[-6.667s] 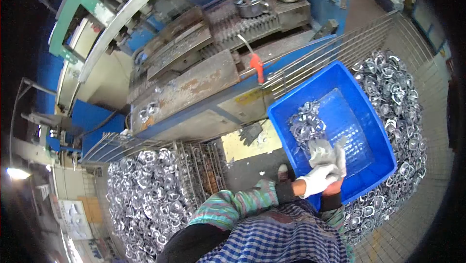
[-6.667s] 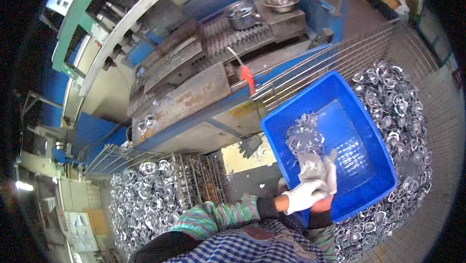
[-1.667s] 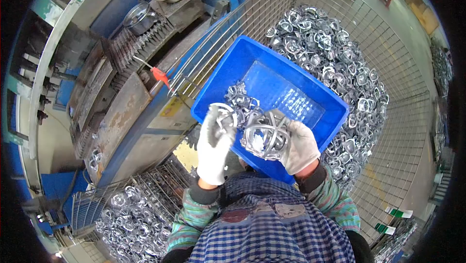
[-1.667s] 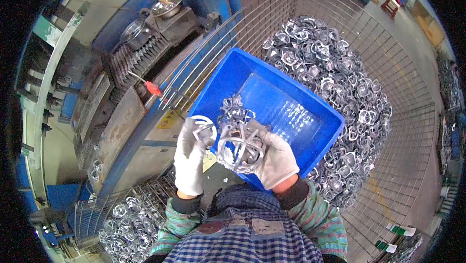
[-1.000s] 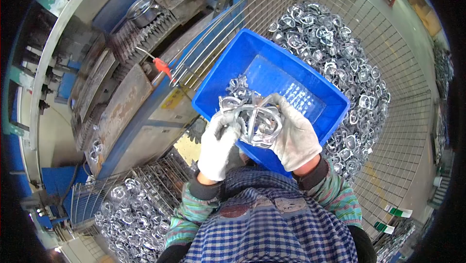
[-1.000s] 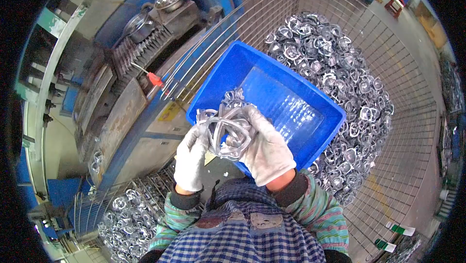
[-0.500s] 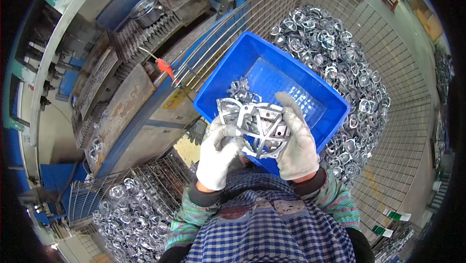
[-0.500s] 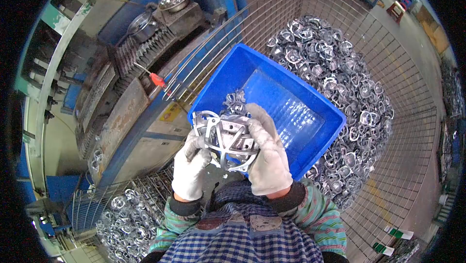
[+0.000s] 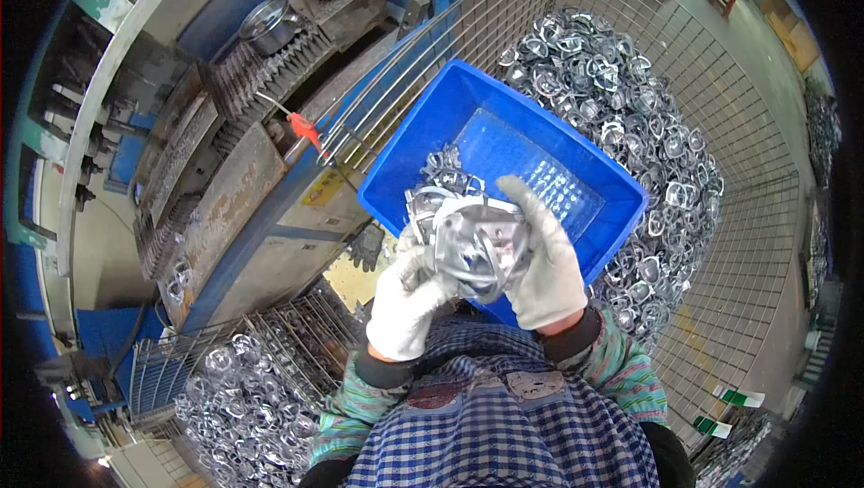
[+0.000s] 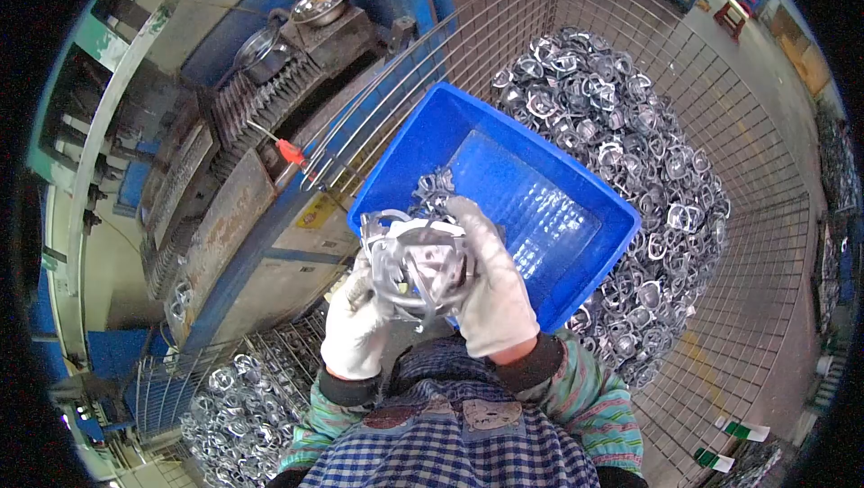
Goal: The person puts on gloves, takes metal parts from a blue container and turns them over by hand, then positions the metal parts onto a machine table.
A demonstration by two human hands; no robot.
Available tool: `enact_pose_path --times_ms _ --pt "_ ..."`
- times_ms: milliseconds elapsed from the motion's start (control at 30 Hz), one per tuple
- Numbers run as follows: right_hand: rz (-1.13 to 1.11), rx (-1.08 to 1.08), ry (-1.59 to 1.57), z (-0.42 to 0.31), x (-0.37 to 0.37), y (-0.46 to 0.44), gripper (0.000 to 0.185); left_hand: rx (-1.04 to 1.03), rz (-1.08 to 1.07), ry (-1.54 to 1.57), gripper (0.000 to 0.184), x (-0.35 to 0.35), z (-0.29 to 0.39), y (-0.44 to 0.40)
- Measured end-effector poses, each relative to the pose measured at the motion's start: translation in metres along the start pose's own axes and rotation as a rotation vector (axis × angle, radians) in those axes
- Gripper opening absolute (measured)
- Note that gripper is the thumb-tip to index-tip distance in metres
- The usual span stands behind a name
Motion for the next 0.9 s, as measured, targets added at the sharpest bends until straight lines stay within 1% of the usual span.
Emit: enact_pose_path --times_ms 33,67,133,167,200,267,300,333,400,467,533,567,667,800,900 --pt "-0.009 0.165 0.319 0.001 0.001 -0.001 0.037 -0.114 -0.026 0.02 0.027 -0.001 -0.005 -0.002" --pt "0.035 0.334 0.63 0.001 0.002 -0.002 0.036 -0.115 -0.027 0.019 0.027 0.003 -0.005 -0.001" --pt "0.096 -0.171 -0.135 0.008 0.01 -0.013 0.034 -0.006 -0.098 0.202 0.033 0.012 -0.007 0.003" --pt "0.053 -0.145 -0.072 0.007 0.011 -0.012 0.033 -0.007 -0.108 0.358 0.039 0.017 -0.01 0.003" --pt "0.056 -0.142 -0.074 0.007 0.014 -0.014 0.033 -0.004 -0.11 0.357 0.039 0.016 -0.008 0.002" --pt "0.005 -0.037 -0.101 0.007 0.018 -0.017 0.033 -0.041 -0.075 0.581 0.047 0.014 -0.002 -0.002" --pt "0.036 -0.025 -0.119 0.004 0.018 -0.016 0.033 -0.138 -0.044 0.564 0.049 0.018 0.0 -0.004" --pt "0.041 -0.019 -0.119 0.0 0.018 -0.015 0.033 -0.143 -0.076 0.556 0.05 0.025 0.001 -0.008" --pt "0.062 0.004 -0.122 -0.007 0.018 -0.013 0.034 -0.193 0.045 0.662 0.048 0.03 0.008 -0.01" --pt "0.092 -0.005 -0.127 -0.014 0.015 -0.009 0.034 -0.175 0.046 0.649 0.045 0.021 0.014 -0.018" --pt "0.049 -0.03 -0.15 -0.019 0.013 -0.006 0.033 -0.177 0.091 0.644 0.041 0.016 0.015 -0.023" --pt "0.051 -0.029 -0.152 -0.021 0.011 -0.006 0.033 -0.121 0.083 0.653 0.039 0.028 0.012 -0.024" --pt "0.028 -0.033 -0.176 -0.023 0.007 -0.005 0.033 -0.107 0.081 0.568 0.042 0.027 0.006 -0.025" --pt "0.049 -0.045 -0.199 -0.024 0.002 -0.004 0.033 -0.068 0.083 0.583 0.041 0.022 0.001 -0.026" --pt "-0.031 -0.011 -0.191 -0.025 0.0 -0.006 0.032 -0.075 0.079 0.571 0.042 0.02 0.0 -0.028"
Point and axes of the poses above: each hand's wrist, its own y-axis away from the middle knuckle, its own x-axis out of the back of the hand, z = x × y, the point moved 2 cm from there along -y, towards the middle knuckle, and after that the axes turned 15 degrees about y, right-handed, at the moved point
